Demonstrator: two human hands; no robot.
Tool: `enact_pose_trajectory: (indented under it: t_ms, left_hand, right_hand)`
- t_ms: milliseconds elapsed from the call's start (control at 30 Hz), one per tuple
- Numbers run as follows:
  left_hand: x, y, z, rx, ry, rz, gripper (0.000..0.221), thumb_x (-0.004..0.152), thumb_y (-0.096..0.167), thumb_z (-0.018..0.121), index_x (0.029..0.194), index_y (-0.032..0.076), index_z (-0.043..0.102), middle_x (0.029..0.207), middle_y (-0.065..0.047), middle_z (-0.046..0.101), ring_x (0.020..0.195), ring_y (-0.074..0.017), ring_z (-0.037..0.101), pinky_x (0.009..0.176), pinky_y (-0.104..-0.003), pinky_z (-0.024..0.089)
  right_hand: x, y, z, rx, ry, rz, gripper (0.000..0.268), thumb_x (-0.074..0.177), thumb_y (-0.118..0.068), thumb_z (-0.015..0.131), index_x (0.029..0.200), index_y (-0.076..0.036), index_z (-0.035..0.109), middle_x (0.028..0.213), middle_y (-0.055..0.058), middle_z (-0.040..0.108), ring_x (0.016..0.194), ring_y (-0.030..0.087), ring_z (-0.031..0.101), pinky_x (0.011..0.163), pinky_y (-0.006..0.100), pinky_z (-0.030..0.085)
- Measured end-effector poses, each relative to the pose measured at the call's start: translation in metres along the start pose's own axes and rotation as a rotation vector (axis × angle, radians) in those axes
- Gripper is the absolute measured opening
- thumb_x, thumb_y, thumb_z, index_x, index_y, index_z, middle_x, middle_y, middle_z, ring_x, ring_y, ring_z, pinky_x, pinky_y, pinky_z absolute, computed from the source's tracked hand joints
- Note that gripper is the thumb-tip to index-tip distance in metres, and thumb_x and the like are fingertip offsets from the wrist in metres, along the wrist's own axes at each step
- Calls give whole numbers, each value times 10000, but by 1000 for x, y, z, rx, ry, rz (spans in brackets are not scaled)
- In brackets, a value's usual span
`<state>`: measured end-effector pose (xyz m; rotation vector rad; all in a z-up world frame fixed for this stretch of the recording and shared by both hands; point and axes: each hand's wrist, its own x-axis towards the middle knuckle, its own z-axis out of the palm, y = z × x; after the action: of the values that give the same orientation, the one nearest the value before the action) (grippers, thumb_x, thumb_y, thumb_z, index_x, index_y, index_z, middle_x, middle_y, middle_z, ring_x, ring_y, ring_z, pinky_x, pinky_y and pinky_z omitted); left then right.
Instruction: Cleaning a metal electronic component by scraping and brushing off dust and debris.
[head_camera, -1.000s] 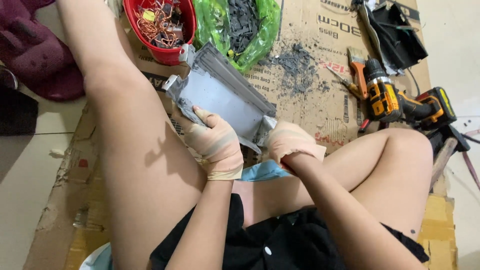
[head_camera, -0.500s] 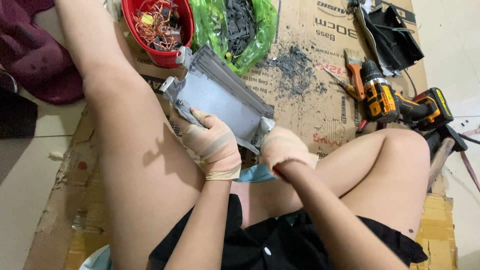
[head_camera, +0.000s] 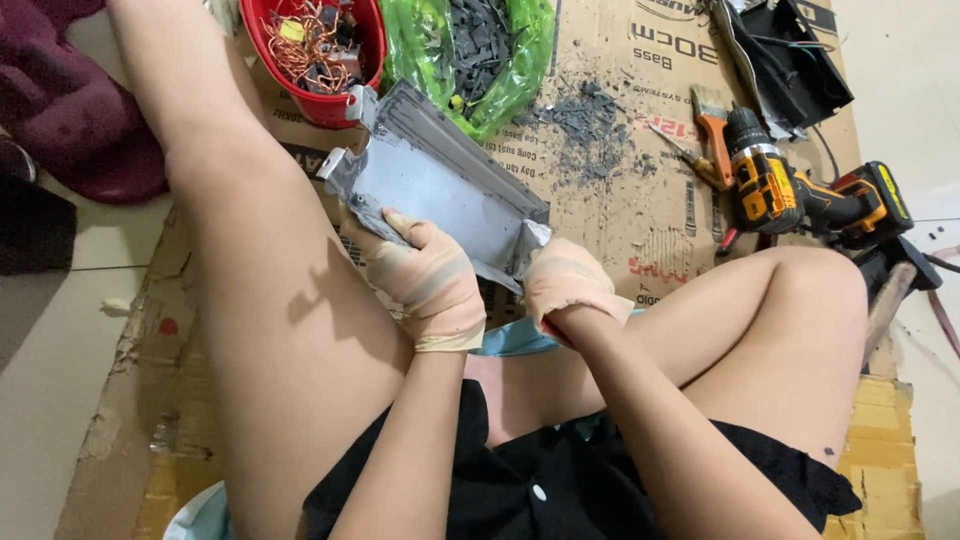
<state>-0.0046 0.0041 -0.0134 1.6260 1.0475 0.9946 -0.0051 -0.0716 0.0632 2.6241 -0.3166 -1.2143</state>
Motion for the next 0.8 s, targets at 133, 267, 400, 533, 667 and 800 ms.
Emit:
enact_pose_trajectory:
  t_ms: [133,267,400,533,667,800]
  left_hand:
    - [0,-1,0,10,-8,-15,418,1021,211,529,1423,103,489,966,-204,755,846,-437,726,699,-462,598]
    - [0,-5,0,21,-17,-18,422,1025,215,521,1430,109,472,990,-214,753,876,-442,726,718,-466,602]
    - [1,-4,1,9,-17,3,412,1019,194,526,1418,103,478,984,-223,753,872,-446,727,706,-454,605]
    - [-2,-6,-2,25,-16,-3,424,1019,194,534,1421,77,469,983,-230,749,866,-446,727,698,-467,603]
    - [-4,-2,-2,48,-23,-17,432,1016,207,533,1420,67,468,987,-244,745,873,-453,721,684,-490,595]
    - [-2,-9,0,24,-15,43,413,1022,163,527,1418,57,478,1017,-267,741,916,-492,703,730,-475,597]
  right_hand:
    - [-5,0,7,-10,-9,17,424,710,-226,757,1084,-28,723,978,131,747,940,205,668,845,264,515]
    - [-9,7,15,-22,-27,42,447,701,-231,771,1100,-34,724,991,127,751,958,197,672,856,250,513]
    - [1,2,-6,-35,-42,46,463,695,-235,781,1110,-37,725,1000,123,753,969,192,675,863,241,512]
    - [-1,-4,-12,-52,-44,62,487,686,-241,795,1126,-43,726,1013,118,757,987,184,680,874,226,510]
    - [-11,6,4,-62,-49,86,511,677,-246,809,1141,-49,727,1026,114,761,1005,176,684,885,212,508]
    - [-7,12,-8,-57,-57,103,528,671,-250,819,1152,-52,728,1034,110,763,1016,171,687,892,202,507]
